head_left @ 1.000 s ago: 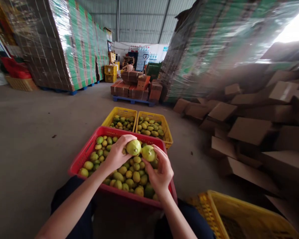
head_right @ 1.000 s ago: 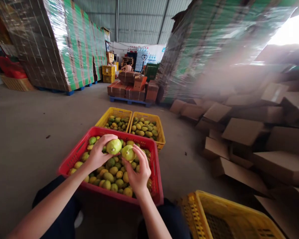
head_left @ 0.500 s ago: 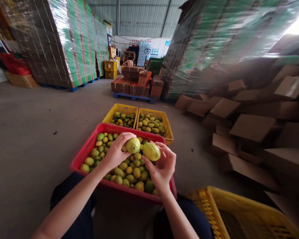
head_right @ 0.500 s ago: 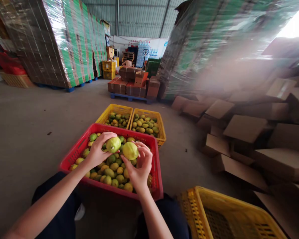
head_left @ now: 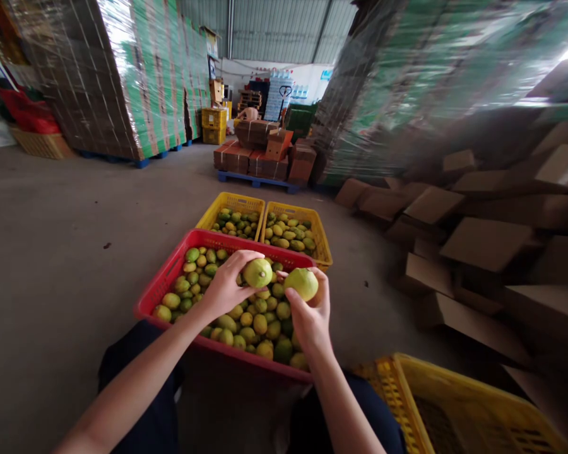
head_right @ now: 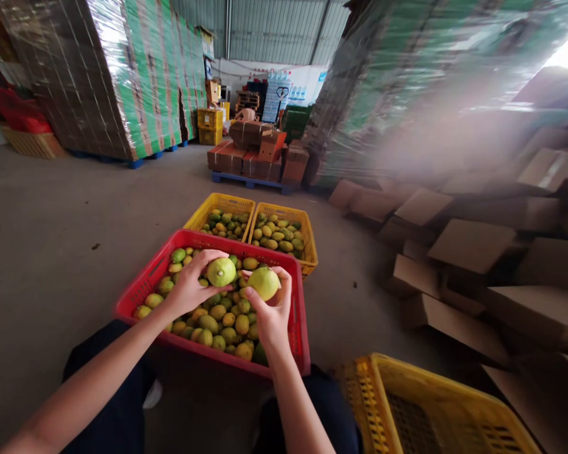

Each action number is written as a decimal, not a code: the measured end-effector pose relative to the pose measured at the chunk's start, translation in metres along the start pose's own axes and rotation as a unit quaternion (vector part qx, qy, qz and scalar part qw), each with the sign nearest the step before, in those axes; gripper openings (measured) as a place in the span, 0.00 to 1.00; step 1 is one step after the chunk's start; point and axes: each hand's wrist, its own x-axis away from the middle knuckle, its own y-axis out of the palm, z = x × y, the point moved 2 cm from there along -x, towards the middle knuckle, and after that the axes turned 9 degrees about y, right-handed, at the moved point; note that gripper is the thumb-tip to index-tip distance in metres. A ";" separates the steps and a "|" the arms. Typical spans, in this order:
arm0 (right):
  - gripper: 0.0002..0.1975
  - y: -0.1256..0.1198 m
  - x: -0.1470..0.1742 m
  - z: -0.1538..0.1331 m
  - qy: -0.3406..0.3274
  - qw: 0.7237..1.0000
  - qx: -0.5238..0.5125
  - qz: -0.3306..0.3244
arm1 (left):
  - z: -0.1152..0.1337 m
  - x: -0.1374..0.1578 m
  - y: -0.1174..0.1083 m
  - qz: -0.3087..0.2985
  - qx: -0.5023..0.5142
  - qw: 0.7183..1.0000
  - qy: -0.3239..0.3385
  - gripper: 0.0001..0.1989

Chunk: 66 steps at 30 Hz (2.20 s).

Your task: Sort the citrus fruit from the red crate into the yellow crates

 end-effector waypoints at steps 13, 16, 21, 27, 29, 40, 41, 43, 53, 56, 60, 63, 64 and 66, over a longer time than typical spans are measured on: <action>0.30 0.001 0.019 -0.008 -0.369 0.862 0.345 0.043 | 0.000 0.002 -0.002 -0.005 -0.007 1.000 0.029 0.23; 0.28 0.002 0.019 -0.009 -0.360 0.869 0.335 0.052 | 0.001 0.002 -0.002 -0.006 0.007 1.000 0.022 0.22; 0.26 0.001 0.011 -0.008 -0.177 0.954 0.239 0.039 | -0.006 0.003 0.000 0.006 0.201 0.968 -0.148 0.30; 0.20 0.003 -0.003 0.018 0.265 0.963 -0.045 -0.027 | -0.020 0.008 0.014 -0.004 0.472 0.743 -0.475 0.33; 0.22 0.005 -0.005 0.025 0.338 0.937 -0.089 -0.030 | -0.021 0.008 0.017 0.002 0.492 0.703 -0.514 0.33; 0.19 0.004 -0.004 0.020 0.218 0.974 -0.055 -0.014 | -0.018 0.010 0.018 0.001 0.531 0.710 -0.462 0.30; 0.20 0.004 -0.003 0.016 0.163 0.986 -0.031 -0.007 | -0.016 0.009 0.016 -0.014 0.521 0.740 -0.425 0.30; 0.25 0.003 0.000 0.006 0.051 0.998 0.027 0.006 | -0.011 0.006 0.009 -0.050 0.461 0.822 -0.329 0.29; 0.24 -0.003 0.010 -0.001 -0.149 0.962 0.230 0.004 | -0.012 0.007 -0.003 -0.069 0.172 0.978 -0.094 0.29; 0.24 -0.002 0.010 -0.001 -0.145 0.965 0.217 -0.002 | -0.016 0.009 -0.001 -0.054 0.209 0.971 -0.103 0.29; 0.25 0.000 0.006 -0.004 -0.058 0.994 0.096 -0.004 | -0.018 0.007 0.000 -0.019 0.304 0.945 -0.120 0.27; 0.22 0.003 0.001 -0.001 0.111 0.991 -0.062 -0.044 | -0.019 0.005 0.004 0.018 0.428 0.881 -0.202 0.26; 0.20 0.004 -0.001 0.001 0.165 0.978 -0.118 -0.059 | -0.018 0.005 0.007 0.030 0.474 0.846 -0.241 0.26; 0.15 0.006 -0.003 0.004 0.250 0.941 -0.211 -0.085 | -0.016 0.006 0.013 0.055 0.557 0.765 -0.317 0.25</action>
